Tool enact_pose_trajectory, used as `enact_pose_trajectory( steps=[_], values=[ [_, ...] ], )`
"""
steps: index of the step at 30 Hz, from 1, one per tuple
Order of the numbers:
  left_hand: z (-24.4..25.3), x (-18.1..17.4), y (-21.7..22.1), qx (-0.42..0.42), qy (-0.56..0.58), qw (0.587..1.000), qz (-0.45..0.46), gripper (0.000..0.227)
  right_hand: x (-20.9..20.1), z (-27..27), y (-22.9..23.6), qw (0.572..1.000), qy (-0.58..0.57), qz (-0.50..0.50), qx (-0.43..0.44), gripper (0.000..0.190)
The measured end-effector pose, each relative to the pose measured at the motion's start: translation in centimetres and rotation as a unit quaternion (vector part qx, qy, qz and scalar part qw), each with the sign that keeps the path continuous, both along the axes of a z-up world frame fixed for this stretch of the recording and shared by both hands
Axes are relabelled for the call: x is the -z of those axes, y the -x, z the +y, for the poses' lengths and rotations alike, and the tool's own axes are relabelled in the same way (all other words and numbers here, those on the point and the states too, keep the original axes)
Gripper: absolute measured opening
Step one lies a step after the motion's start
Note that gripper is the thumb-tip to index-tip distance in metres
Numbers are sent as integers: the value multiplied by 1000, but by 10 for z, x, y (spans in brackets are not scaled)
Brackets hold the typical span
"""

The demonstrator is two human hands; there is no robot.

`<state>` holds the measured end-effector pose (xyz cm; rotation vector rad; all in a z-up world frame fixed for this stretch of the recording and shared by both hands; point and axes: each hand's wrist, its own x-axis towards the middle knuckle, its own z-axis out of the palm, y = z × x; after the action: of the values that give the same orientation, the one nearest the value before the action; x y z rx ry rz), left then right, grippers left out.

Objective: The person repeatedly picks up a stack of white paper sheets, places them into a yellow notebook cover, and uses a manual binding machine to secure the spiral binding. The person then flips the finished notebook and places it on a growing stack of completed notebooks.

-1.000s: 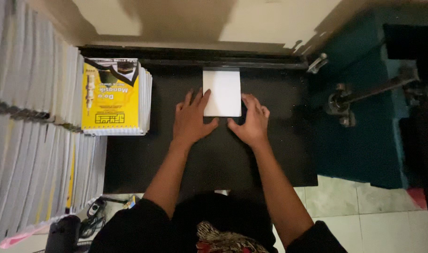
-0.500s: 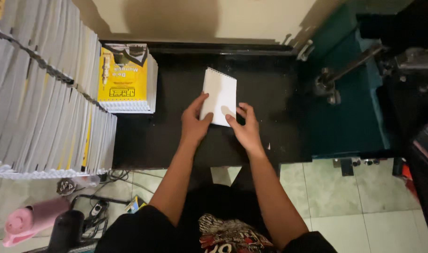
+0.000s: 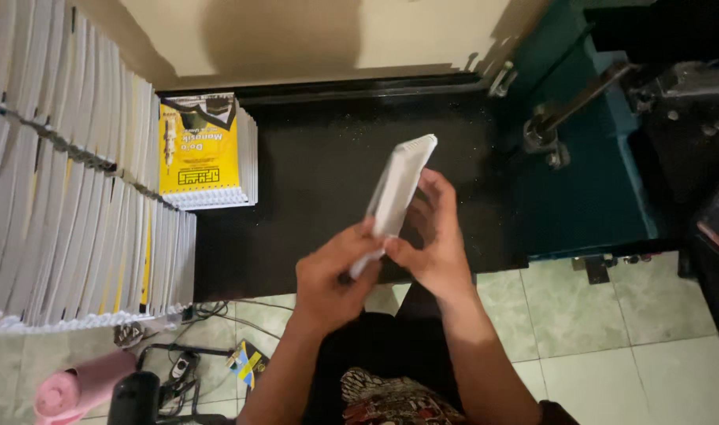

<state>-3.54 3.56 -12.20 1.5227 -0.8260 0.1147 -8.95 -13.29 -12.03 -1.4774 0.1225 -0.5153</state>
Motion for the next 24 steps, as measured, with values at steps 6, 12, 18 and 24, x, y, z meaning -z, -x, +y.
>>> enact_pose_trajectory(
  steps=[6,12,18,24],
  values=[
    [14,-48,19,116,-54,988,-85,21,-43,5,25,999,36,-3,-14,103],
    [21,-67,27,183,-3,978,-101,29,-70,10,26,995,52,-82,-30,96],
    [27,-69,37,155,-28,976,-149,31,-71,21,35,990,-83,-116,-22,118],
    [30,-44,48,50,-24,975,-215,27,-77,18,38,988,-41,-150,-8,118]
  ],
)
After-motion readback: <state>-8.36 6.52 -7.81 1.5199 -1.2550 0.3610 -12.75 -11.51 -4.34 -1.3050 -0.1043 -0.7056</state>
